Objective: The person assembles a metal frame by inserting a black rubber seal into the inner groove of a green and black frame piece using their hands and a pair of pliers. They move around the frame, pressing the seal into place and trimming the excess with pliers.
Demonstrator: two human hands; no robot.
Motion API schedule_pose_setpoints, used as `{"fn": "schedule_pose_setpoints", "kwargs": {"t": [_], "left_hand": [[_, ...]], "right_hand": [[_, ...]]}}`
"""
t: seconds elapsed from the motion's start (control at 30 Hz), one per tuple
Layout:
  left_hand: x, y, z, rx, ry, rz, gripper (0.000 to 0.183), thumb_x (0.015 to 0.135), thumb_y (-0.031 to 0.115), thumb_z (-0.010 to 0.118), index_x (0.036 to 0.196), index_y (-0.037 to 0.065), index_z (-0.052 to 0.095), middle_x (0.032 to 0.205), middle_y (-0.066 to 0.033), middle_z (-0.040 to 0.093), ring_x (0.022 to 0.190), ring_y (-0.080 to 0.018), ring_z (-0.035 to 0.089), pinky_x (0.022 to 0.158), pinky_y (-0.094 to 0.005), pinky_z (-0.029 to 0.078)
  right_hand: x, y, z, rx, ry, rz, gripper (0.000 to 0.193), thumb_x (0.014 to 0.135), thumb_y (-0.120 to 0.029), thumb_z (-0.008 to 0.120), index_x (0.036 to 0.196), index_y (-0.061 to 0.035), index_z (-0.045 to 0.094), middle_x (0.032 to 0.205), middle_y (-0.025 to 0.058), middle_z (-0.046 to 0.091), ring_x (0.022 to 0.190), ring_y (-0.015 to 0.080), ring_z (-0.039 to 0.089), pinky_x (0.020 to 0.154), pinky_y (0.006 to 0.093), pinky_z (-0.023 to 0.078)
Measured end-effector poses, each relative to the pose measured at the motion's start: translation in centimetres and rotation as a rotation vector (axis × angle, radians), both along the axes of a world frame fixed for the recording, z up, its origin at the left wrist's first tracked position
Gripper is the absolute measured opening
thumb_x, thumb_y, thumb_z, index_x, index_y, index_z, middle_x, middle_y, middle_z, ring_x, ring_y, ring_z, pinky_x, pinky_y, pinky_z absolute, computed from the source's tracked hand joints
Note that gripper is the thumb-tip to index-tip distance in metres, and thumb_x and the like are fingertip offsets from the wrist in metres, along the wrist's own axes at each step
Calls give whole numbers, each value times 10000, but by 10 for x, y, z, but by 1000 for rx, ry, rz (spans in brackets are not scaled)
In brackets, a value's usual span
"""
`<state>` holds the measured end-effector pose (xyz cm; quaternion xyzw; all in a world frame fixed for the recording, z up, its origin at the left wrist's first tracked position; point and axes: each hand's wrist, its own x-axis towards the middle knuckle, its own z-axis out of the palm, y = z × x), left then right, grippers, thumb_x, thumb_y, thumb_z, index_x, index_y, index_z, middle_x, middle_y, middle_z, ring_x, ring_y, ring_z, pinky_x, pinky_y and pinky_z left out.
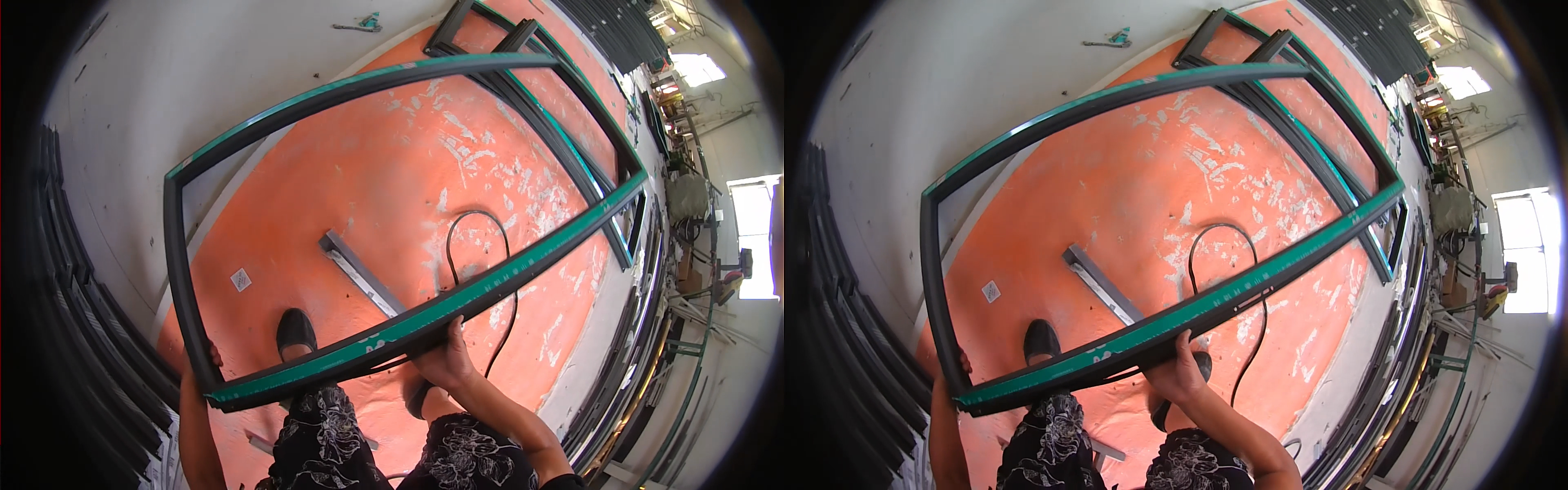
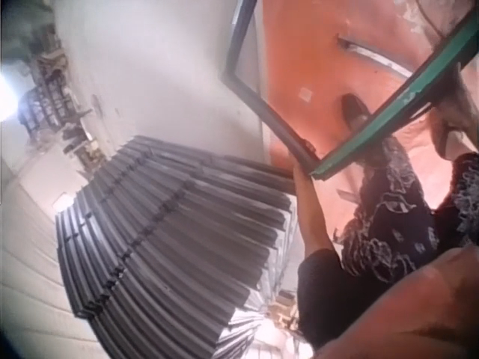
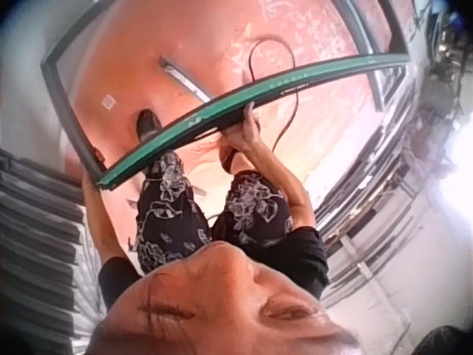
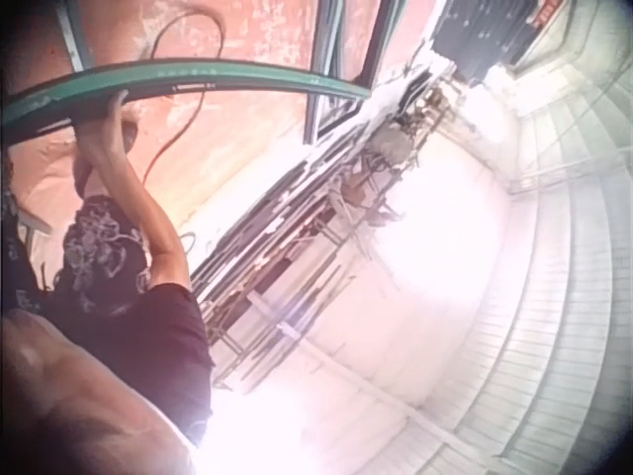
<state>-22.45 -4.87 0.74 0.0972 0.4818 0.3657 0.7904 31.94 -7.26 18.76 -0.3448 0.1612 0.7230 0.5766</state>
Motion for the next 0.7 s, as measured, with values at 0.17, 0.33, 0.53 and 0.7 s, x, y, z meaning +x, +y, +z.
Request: {"fn": "schedule_pose_setpoints", "kwargs": {"t": [0.17, 0.33, 0.53, 0.7], "left_hand": [[35, 112, 33, 4, -17, -181, 369, 893, 430, 429, 830, 85, 542, 666, -98, 566, 561, -260, 571, 530, -393, 480], [112, 228, 47, -87, 263, -379, 332, 903, 402, 426, 874, 88, 532, 686, -83, 562, 562, -218, 550, 541, -376, 474], [184, 306, 103, -50, 366, -575, 352, 898, 407, 416, 911, 79, 544, 682, -52, 567, 561, -187, 563, 529, -350, 488], [213, 342, 135, 6, 549, -583, 446, 905, 456, 432, 993, 41, 569, 747, -75, 610, 603, -209, 589, 571, -342, 511]], "right_hand": [[15, -11, 1, -7, -16, 12, 799, 706, -650, 574, 1292, -123, 445, 1326, 45, 465, 1234, 242, 392, 1102, 414, 224], [30, -20, -1, 79, -94, -122, 823, 696, -693, 537, 1325, -178, 416, 1361, 28, 428, 1263, 218, 356, 1099, 413, 213], [30, -18, 9, 98, -138, -242, 853, 695, -714, 513, 1336, -162, 402, 1369, 21, 420, 1258, 214, 361, 1094, 393, 220], [29, -23, 6, 130, -153, -259, 903, 675, -746, 504, 1371, -187, 366, 1412, 34, 372, 1297, 222, 326, 1096, 386, 221]]}}
